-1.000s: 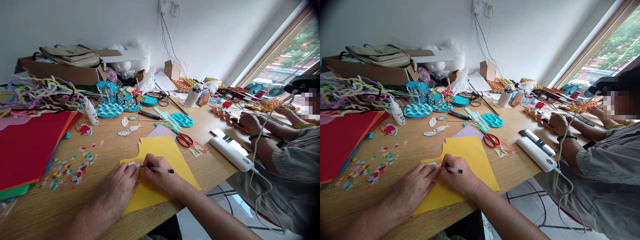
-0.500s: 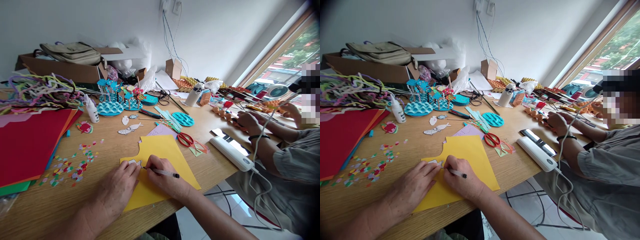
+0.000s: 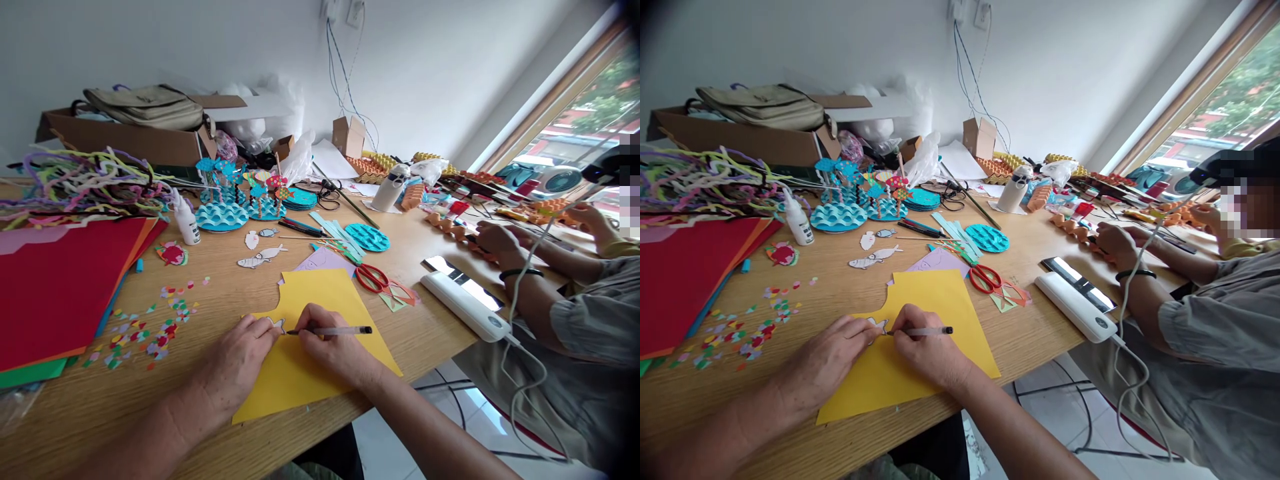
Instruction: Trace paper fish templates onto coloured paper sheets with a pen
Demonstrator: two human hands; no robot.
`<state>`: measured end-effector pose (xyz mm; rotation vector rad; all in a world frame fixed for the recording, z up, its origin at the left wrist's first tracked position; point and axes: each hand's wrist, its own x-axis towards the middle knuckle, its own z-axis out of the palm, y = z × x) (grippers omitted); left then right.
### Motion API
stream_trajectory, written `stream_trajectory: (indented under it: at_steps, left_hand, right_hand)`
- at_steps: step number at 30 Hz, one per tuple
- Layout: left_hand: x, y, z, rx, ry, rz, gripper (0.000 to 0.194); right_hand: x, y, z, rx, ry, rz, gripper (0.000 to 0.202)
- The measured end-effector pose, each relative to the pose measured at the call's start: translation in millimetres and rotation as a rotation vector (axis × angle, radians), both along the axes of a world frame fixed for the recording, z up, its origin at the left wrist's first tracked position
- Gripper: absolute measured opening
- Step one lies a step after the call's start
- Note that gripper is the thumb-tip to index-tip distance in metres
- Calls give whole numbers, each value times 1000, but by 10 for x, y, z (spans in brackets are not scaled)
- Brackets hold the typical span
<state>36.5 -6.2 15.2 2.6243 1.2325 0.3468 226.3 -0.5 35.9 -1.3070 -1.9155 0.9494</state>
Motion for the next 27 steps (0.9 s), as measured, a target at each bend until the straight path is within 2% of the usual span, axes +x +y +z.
stream_trajectory:
  at_steps: [4, 11, 17, 27]
  left_hand:
    - [-56, 69, -56, -15, -76, -5, 37]
    - [-59, 108, -81, -1, -141, -28, 26]
    - [-64, 119, -135, 38, -142, 30, 43]
    - [-47, 105, -95, 33, -145, 12, 37]
  right_hand:
    - [-33, -2, 25, 6, -77, 38, 14]
    - [-75, -2, 26, 22, -117, 68, 14]
    - [-75, 7, 8, 24, -142, 90, 15]
    - [-98, 38, -4, 18, -136, 114, 17]
